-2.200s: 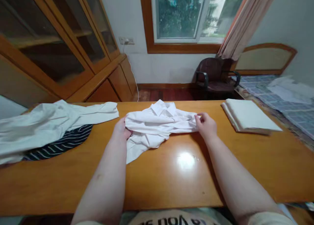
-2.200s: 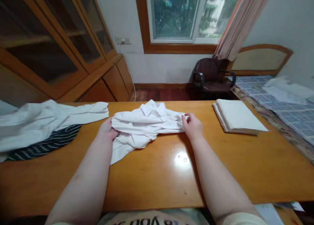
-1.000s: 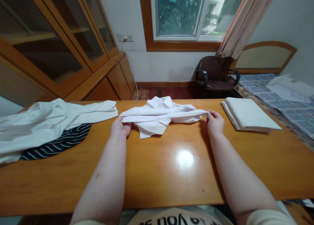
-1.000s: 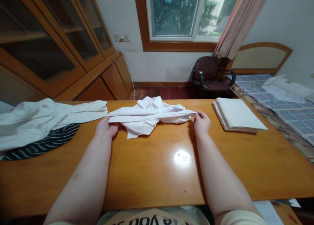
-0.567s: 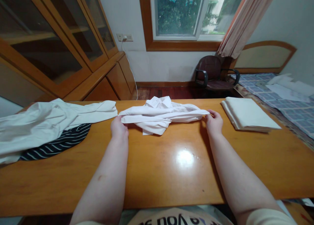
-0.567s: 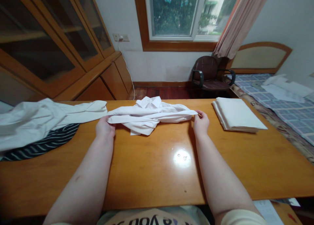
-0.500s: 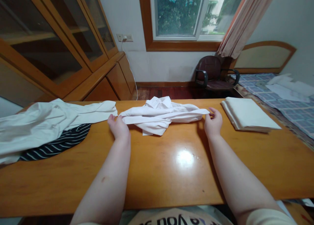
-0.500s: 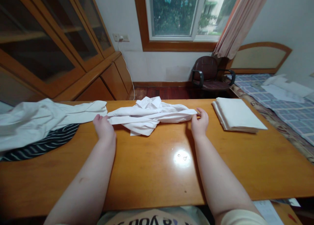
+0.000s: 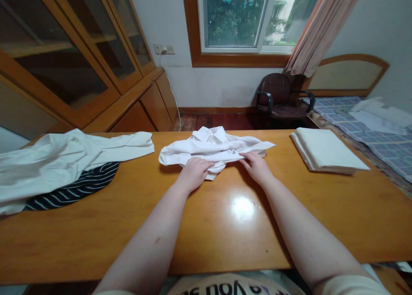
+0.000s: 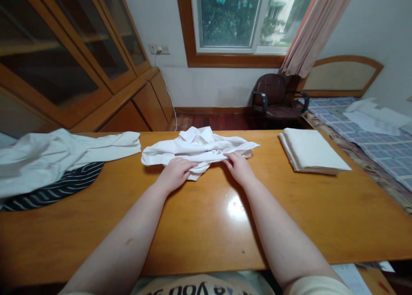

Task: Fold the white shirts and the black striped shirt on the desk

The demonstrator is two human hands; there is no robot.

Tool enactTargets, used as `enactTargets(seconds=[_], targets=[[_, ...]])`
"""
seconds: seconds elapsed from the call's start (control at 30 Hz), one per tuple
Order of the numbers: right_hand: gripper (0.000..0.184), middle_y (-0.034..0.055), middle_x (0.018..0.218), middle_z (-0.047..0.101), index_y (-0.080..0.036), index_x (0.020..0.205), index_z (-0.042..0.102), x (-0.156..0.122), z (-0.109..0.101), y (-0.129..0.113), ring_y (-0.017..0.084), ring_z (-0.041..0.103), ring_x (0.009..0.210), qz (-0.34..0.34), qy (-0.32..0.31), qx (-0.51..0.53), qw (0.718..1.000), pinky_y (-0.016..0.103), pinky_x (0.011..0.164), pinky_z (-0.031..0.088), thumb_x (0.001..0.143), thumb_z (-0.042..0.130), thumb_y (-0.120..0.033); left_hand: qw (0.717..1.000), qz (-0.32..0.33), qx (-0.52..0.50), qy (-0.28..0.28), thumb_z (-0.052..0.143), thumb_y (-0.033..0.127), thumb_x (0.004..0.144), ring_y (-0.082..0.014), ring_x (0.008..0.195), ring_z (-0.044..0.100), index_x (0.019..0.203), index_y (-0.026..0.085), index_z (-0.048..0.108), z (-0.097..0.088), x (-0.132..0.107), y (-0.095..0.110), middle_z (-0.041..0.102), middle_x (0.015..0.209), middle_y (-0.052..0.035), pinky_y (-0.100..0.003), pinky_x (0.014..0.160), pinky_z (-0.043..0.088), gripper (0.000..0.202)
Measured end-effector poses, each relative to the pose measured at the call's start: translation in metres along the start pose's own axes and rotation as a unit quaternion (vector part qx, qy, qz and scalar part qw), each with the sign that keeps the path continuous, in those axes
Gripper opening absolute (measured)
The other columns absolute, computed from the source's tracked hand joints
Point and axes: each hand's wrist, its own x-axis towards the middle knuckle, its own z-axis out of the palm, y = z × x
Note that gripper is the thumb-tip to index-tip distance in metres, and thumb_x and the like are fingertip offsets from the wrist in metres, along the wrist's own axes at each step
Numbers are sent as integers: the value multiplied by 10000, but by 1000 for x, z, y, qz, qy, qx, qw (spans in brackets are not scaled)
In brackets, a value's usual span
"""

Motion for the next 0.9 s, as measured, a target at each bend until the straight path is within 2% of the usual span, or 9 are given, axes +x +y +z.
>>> enactTargets(seconds=[0.1, 0.2, 0.27, 0.4, 0.5, 0.57, 0.67, 0.8, 0.9], targets=[[209, 88, 911, 648, -199, 890, 671, 1, -4, -1, 229, 596, 881, 0, 17, 14, 1000, 384, 821, 475, 859, 485, -289, 1000, -12, -6, 11, 465, 139, 794, -248, 970, 594, 985, 223, 684, -3, -1, -4, 690, 1015, -71, -403, 909, 404, 303], [203, 75, 880, 638, -201, 876, 655, 1, -6, -1, 221, 584, 851, 4, 44, 45, 998, 370, 799, 469, 860, 473, -288, 998, -41, -34, 21, 442, 160, 799, -252, 973, 595, 996, 225, 665, -11, -5, -4, 683, 1030, -76, -386, 889, 411, 304], [200, 69, 867, 632, -205, 861, 644, 1, -7, 0, 219, 576, 850, 7, 60, 61, 996, 364, 799, 460, 860, 469, -302, 996, -57, -64, 11, 418, 196, 821, -245, 923, 603, 990, 230, 650, -17, -8, -3, 683, 998, -68, -351, 817, 427, 289], [183, 53, 809, 614, -216, 771, 611, 1, -11, 3, 222, 559, 830, 27, 95, 83, 992, 361, 791, 444, 836, 489, -335, 992, -95, -85, 0, 389, 246, 832, -216, 775, 589, 833, 224, 620, -23, -13, -3, 658, 811, -39, -284, 668, 396, 232], [184, 32, 752, 580, -214, 702, 571, 0, -13, 3, 207, 543, 781, 46, 126, 116, 984, 338, 754, 437, 809, 507, -349, 991, -113, -74, 18, 392, 266, 820, -193, 695, 546, 679, 210, 557, -24, -15, -8, 596, 686, -25, -266, 622, 354, 225], [200, 10, 709, 545, -210, 660, 538, 0, -15, 3, 186, 523, 739, 70, 152, 144, 975, 315, 727, 428, 797, 513, -354, 990, -120, -71, 35, 395, 335, 836, -175, 637, 508, 613, 205, 510, -25, -16, -12, 550, 623, -14, -261, 593, 327, 283], [223, -16, 668, 516, -201, 661, 522, 0, -17, 5, 158, 498, 689, 130, 197, 212, 948, 286, 690, 422, 781, 533, -388, 984, -145, -67, 72, 369, 469, 855, -157, 577, 462, 560, 203, 460, -28, -18, -20, 492, 560, -4, -258, 558, 293, 408], [303, -21, 683, 546, -178, 783, 549, 3, -23, 17, 133, 500, 623, 225, 257, 308, 888, 256, 594, 429, 698, 628, -458, 955, -260, -27, 141, 457, 551, 801, -155, 557, 447, 565, 208, 485, -34, -21, -32, 494, 536, -1, -254, 526, 266, 418], [341, -9, 708, 564, -165, 800, 552, 5, -30, 34, 141, 526, 630, 268, 323, 294, 859, 268, 586, 451, 642, 671, -443, 927, -324, -8, 187, 521, 540, 761, -150, 540, 429, 560, 211, 482, -38, -21, -38, 472, 506, 9, -251, 513, 262, 388]])
